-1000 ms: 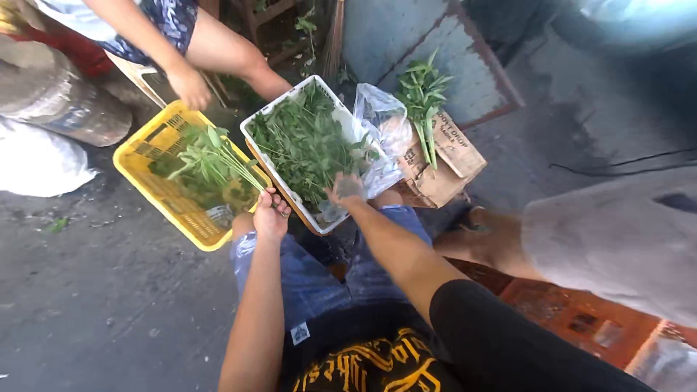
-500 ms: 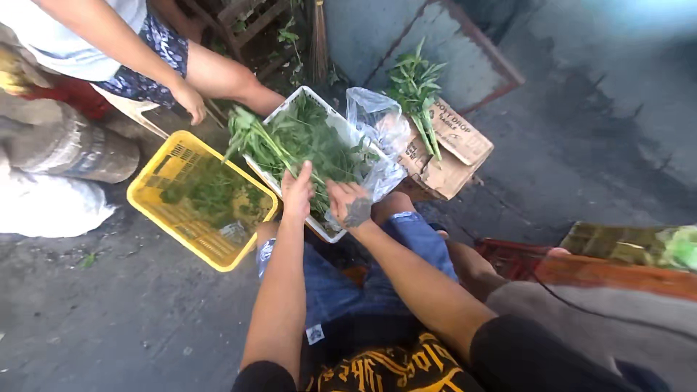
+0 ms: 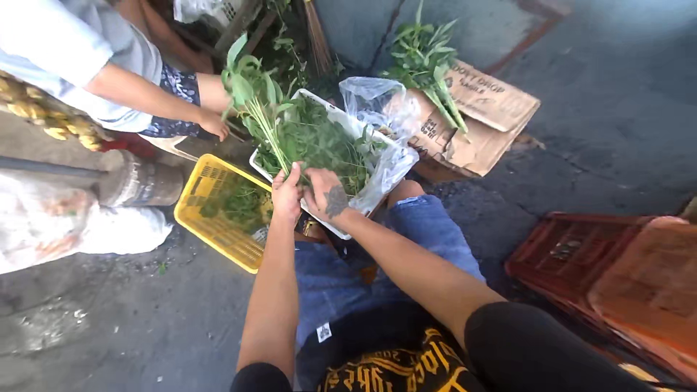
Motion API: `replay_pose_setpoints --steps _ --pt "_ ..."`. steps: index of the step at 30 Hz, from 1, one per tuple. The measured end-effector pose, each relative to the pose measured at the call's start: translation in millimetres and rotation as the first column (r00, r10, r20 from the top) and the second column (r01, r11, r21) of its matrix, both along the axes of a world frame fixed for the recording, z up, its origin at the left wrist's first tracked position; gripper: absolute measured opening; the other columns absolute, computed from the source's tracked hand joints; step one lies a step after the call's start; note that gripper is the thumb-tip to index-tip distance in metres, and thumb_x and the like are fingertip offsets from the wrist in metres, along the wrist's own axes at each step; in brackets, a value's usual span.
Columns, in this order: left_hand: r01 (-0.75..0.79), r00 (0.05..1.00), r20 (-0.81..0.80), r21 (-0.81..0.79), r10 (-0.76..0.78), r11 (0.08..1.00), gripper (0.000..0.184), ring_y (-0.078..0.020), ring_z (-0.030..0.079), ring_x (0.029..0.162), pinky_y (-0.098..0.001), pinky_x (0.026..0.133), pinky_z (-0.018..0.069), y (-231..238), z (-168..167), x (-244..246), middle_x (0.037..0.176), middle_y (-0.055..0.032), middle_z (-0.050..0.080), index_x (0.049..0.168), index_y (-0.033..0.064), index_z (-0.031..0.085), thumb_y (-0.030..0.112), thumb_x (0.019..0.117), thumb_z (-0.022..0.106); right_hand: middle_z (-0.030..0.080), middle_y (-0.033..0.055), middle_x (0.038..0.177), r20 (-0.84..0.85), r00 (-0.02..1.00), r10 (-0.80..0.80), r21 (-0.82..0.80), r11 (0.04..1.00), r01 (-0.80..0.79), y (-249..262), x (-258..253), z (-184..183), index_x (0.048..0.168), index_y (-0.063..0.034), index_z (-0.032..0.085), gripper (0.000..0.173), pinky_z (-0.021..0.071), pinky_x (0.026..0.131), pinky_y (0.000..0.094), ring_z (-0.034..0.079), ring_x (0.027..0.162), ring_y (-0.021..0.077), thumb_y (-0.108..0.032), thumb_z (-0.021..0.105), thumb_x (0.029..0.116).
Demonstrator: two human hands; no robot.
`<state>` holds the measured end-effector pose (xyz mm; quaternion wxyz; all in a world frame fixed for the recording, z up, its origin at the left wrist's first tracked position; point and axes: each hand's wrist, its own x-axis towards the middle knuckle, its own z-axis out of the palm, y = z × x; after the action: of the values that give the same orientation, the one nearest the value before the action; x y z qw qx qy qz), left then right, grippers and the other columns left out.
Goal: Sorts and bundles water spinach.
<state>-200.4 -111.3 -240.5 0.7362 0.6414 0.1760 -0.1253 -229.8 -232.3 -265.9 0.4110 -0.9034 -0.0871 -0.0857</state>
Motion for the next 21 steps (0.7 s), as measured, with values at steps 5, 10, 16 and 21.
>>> replay_pose_setpoints --steps 5,10,16,21 --pt "-0.024 1.0 -0.014 0.031 0.024 0.999 0.02 -0.0034 0.038 0.045 -0.0178 0.04 0.034 6.8 3.4 6.3 0.072 0.0007 0.058 0.111 0.0128 0.069 0.029 0.1045 0.06 0.072 0.0106 0.093 -0.152 0.987 0.053 -0.079 0.995 -0.065 0.7 5.0 -3.7 0.107 -0.0085 0.069 0.035 0.052 0.091 0.0533 0.07 0.094 0.0294 -0.036 0.047 0.1072" --pt "-0.182 0.983 0.001 0.027 0.182 0.983 0.016 -0.0048 0.039 0.045 -0.0185 0.039 0.0335 11.1 13.3 33.6 0.08 -0.0022 0.062 0.112 0.0092 0.064 0.022 0.1059 0.057 0.075 0.0146 0.107 -0.264 0.954 0.142 -0.2 0.96 -0.198 -23.0 4.7 -15.1 0.114 -0.0079 0.071 0.041 0.0422 0.108 0.0583 0.069 0.109 0.0334 -0.037 0.043 0.107" --pt "-0.187 0.982 0.022 0.078 0.186 0.979 0.018 -0.0047 0.035 0.043 -0.019 0.038 0.0313 3.5 14.8 46.3 0.073 -0.001 0.057 0.11 0.0098 0.065 0.026 0.1045 0.06 0.072 0.0188 0.116 -0.501 0.859 0.102 -0.33 0.895 -0.299 -64.5 10.6 -21.3 0.12 -0.0077 0.07 0.032 0.0352 0.108 0.07 0.063 0.118 0.0407 -0.029 0.056 0.0998" --pt "-0.18 0.983 0.029 0.033 0.179 0.983 0.017 -0.0044 0.034 0.044 -0.0191 0.038 0.0301 -5.6 11.7 42.5 0.071 0.0017 0.054 0.111 0.014 0.065 0.029 0.105 0.059 0.062 0.0203 0.132 -0.404 0.914 0.019 -0.19 0.976 -0.104 -76.8 14.6 -4.6 0.13 -0.0114 0.066 0.048 0.0457 0.1 0.0643 0.057 0.125 0.0411 -0.035 0.071 0.0889"
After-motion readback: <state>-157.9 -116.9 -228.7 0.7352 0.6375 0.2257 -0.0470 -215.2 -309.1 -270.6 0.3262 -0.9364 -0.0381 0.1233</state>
